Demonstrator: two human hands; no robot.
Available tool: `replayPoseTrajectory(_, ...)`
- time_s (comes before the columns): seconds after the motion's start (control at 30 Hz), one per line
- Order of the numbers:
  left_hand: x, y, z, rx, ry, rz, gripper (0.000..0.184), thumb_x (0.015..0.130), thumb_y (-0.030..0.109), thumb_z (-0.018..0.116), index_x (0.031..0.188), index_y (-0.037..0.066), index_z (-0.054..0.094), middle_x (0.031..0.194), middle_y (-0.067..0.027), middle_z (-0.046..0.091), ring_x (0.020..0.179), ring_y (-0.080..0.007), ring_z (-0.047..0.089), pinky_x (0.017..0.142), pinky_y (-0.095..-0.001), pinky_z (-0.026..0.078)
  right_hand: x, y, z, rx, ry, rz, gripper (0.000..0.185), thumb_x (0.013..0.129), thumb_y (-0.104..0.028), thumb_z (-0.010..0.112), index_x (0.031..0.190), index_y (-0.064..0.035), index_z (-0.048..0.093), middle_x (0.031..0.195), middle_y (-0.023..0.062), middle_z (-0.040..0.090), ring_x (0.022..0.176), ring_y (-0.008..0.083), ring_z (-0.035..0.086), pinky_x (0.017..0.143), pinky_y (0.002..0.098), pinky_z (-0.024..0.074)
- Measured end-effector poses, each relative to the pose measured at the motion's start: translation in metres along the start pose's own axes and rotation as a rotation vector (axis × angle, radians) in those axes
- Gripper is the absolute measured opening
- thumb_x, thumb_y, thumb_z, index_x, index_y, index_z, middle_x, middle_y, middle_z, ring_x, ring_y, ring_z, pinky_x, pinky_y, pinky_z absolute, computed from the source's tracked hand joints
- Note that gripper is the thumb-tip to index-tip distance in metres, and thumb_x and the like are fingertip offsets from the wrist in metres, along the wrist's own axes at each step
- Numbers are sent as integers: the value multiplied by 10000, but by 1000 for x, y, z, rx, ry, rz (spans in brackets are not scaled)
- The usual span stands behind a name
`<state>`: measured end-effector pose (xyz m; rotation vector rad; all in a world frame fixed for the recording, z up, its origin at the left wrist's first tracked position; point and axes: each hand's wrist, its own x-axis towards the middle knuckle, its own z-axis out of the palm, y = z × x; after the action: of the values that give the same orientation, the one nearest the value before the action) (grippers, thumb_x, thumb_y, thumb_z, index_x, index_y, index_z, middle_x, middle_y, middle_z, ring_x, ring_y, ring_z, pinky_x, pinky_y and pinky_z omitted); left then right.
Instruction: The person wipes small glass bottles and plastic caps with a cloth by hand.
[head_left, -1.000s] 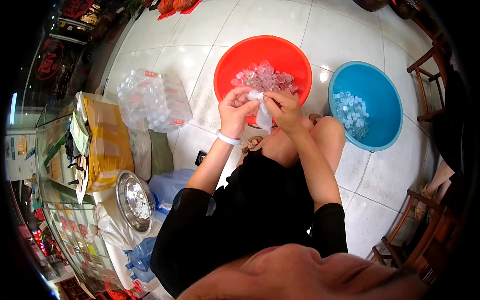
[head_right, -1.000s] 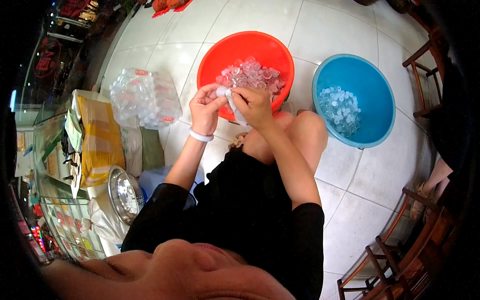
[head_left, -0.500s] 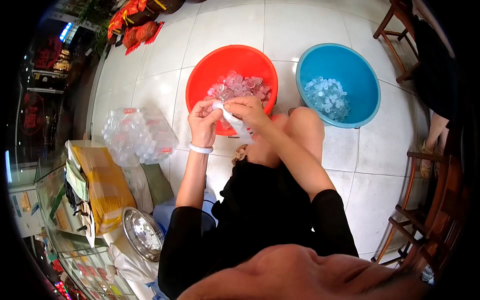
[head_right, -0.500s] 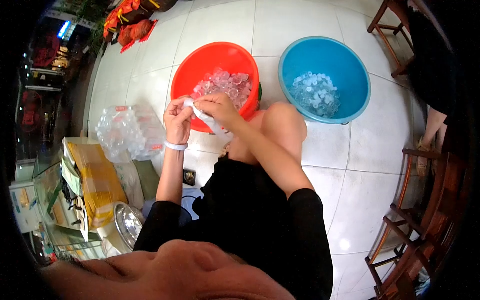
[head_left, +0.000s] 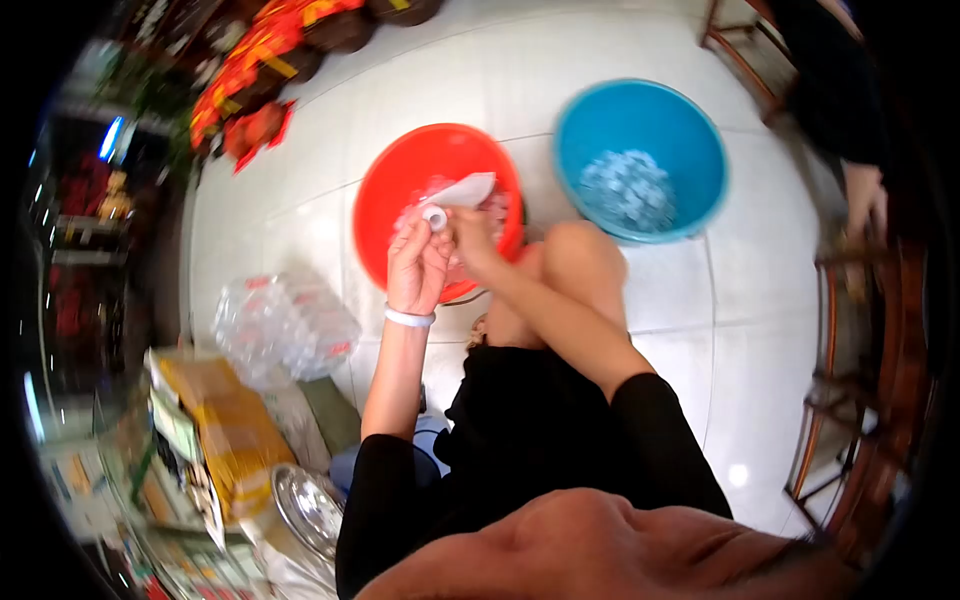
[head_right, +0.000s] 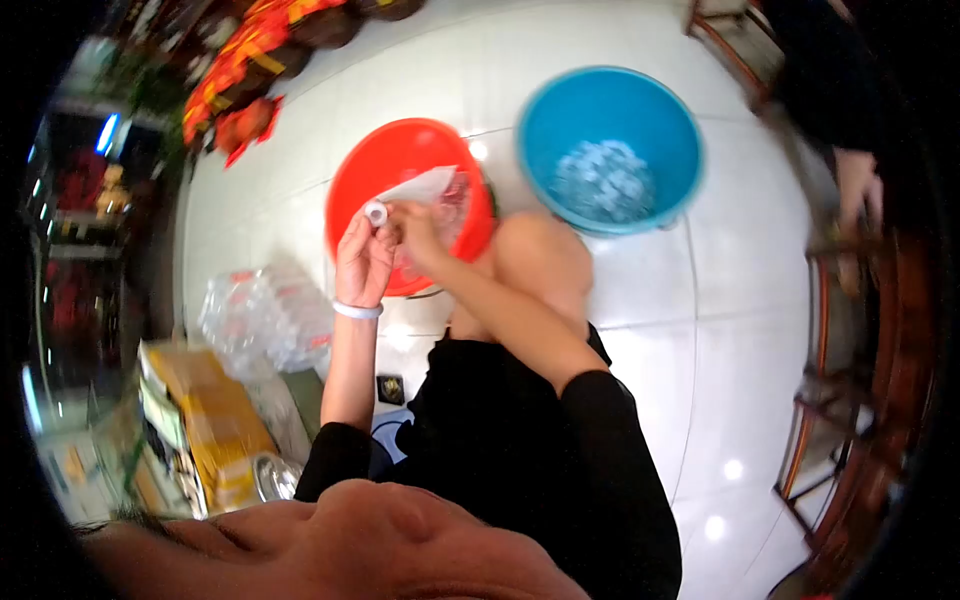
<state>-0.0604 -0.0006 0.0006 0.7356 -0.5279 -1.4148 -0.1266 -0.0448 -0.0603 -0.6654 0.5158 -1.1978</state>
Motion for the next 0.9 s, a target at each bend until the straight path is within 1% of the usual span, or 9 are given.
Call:
replayPoseTrajectory(0.07, 9, -18, 31, 187, -11, -144, 253, 832, 28, 481, 1078, -31, 487, 953, -127, 566, 744, -177, 563, 630, -268, 470, -7, -3, 1, -135, 74, -231, 150, 803, -107, 494, 801, -7, 605, 713, -7, 552, 661, 59, 502, 559, 198, 404)
replayPoseTrajectory(0.2, 47, -66, 68, 539, -135, -399, 334, 825, 38, 484, 1142, -54, 435, 1053, -140, 516, 841, -219, 567, 714, -288, 471, -1, -8, 3, -43, 42, -92, 150, 800, -105, 495, 801, -4, 605, 713, -4, 555, 656, 62, 503, 558, 200, 405)
replayPoseTrajectory(0.37, 69, -89, 96, 462, -183, -440, 450, 832, 57, 493, 1228, -71, 322, 1211, -174, 371, 996, -274, 526, 773, -306, 482, 3, -9, 5, 122, -7, 93, 149, 797, -102, 497, 802, -1, 606, 713, 0, 559, 650, 65, 505, 557, 203, 407)
replayPoseTrajectory(0.47, 48, -69, 95, 490, -150, -224, 312, 854, 59, 456, 1132, -80, 424, 1065, -177, 501, 929, -254, 556, 759, -316, 467, 8, -5, 6, 186, 4, 132, 149, 796, -101, 498, 802, 2, 607, 712, 2, 561, 646, 67, 506, 556, 204, 408)
replayPoseTrajectory(0.53, 38, -42, 69, 488, -56, 76, 232, 857, 96, 473, 1023, -62, 506, 918, -124, 577, 764, -170, 583, 639, -239, 469, 7, -1, 7, 213, 15, 145, 149, 795, -100, 499, 802, 3, 607, 712, 4, 562, 644, 68, 506, 555, 206, 409)
replayPoseTrajectory(0.57, 33, -31, 65, 495, 82, 269, 149, 840, 74, 504, 927, -39, 549, 747, -69, 588, 638, -110, 544, 585, -206, 437, 9, -1, 5, 213, 31, 136, 149, 794, -99, 499, 802, 4, 607, 712, 5, 563, 643, 69, 506, 555, 206, 409)
replayPoseTrajectory(0.63, 27, -5, 24, 722, 239, 427, 163, 807, 25, 532, 959, -33, 544, 741, -54, 568, 629, -93, 513, 592, -201, 429, 12, 4, 5, 136, 85, 107, 149, 793, -98, 500, 802, 5, 607, 712, 6, 565, 640, 70, 507, 555, 207, 410)
replayPoseTrajectory(0.73, 21, 10, -29, 779, 409, 437, 264, 750, -20, 556, 1012, -34, 534, 802, -44, 555, 649, -84, 496, 606, -206, 428, 20, 10, 2, -52, 112, 73, 157, 781, -80, 508, 811, 36, 610, 712, 30, 583, 628, 81, 519, 543, 215, 416)
replayPoseTrajectory(0.9, 16, -14, -65, 888, 307, 262, 286, 746, -13, 571, 1031, -24, 551, 910, -59, 570, 769, -102, 533, 687, -226, 442, 27, 4, -4, -108, -52, 57, 164, 771, -84, 518, 807, 44, 614, 712, 48, 593, 613, 93, 524, 538, 222, 418)
